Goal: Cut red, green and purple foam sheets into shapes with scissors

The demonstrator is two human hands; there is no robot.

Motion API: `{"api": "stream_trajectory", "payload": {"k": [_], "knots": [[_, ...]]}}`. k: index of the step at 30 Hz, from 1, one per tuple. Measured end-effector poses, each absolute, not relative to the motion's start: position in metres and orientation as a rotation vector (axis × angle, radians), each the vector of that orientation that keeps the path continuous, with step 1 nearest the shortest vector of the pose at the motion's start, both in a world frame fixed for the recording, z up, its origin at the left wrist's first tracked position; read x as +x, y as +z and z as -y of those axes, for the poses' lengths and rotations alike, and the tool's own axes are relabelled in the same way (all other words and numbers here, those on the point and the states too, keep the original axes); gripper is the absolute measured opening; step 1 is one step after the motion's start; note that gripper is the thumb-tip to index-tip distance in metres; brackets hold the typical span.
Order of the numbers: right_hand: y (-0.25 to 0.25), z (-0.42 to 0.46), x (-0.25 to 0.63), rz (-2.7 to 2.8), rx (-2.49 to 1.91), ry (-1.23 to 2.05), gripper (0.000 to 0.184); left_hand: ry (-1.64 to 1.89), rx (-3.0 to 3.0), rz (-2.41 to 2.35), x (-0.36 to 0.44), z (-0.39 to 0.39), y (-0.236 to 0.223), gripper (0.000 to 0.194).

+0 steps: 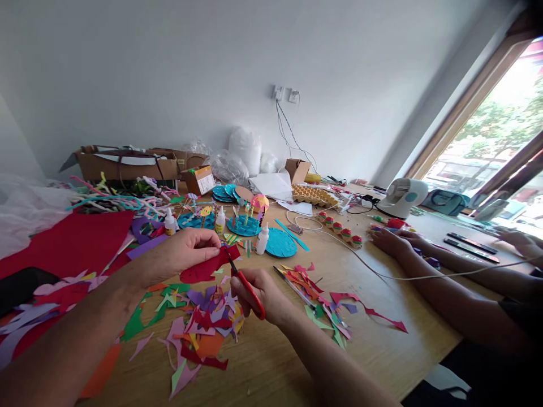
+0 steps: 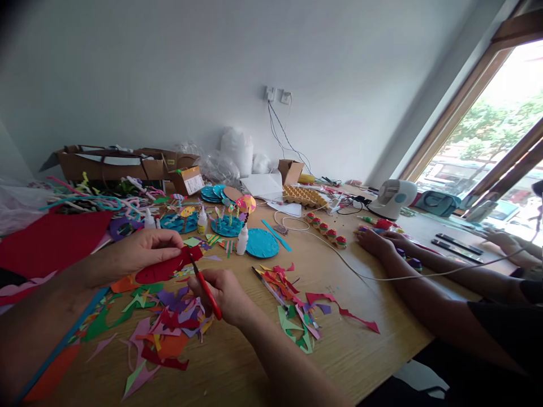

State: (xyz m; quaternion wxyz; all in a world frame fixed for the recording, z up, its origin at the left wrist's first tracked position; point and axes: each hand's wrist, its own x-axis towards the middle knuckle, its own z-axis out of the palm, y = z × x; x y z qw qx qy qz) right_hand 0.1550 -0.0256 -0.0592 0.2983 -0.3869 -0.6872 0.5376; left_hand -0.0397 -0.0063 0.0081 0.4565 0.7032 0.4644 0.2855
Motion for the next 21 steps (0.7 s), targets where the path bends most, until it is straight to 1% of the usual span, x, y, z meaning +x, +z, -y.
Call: {"api": "stream_trajectory", "payload": {"k": [3, 9, 21], "knots": [[-0.061, 0.025, 0.155, 1.775, -0.944, 1.497, 0.052, 0.715, 1.651, -1.106, -0.035, 0.010, 0.009, 0.015], [-0.065, 0.025, 0.154, 1.720, -0.777, 1.594, 0.053, 0.736, 1.605, -1.026, -0.025, 0.015, 0.009, 0.019], [-0.065, 0.027, 0.153, 1.718, -0.775, 1.591, 0.054, 0.820, 1.563, -1.049, -0.019, 0.016, 0.006, 0.023]]}}
